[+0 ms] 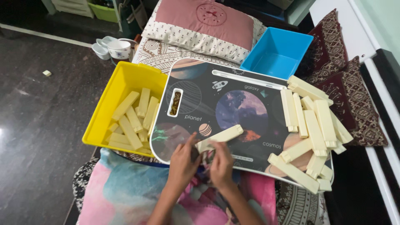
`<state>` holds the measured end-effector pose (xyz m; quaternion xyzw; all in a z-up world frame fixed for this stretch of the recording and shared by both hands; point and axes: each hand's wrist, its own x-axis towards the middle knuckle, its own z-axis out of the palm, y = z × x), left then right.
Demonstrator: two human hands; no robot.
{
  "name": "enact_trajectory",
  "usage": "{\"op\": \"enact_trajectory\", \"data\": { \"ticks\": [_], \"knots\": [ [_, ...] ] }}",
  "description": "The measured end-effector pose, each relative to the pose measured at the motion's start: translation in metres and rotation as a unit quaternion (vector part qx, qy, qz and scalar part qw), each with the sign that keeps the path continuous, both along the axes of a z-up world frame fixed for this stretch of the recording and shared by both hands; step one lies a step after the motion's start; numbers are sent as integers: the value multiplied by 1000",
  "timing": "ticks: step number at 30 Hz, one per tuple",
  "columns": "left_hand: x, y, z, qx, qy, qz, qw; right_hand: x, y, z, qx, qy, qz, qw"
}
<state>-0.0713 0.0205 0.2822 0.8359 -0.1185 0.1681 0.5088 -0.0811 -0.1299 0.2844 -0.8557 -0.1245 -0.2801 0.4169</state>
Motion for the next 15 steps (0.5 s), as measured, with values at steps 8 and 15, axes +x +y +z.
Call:
{"op": "enact_trajectory", "data": {
  "ticks": [8,15],
  "knots": [
    [-2,4,14,19,-26,-5,999,14,-32,44,-13,-42,-158,986],
    [-1,1,10,16,-16,12,1000,26,-37,37,-58,-41,-151,986]
  ]
}}
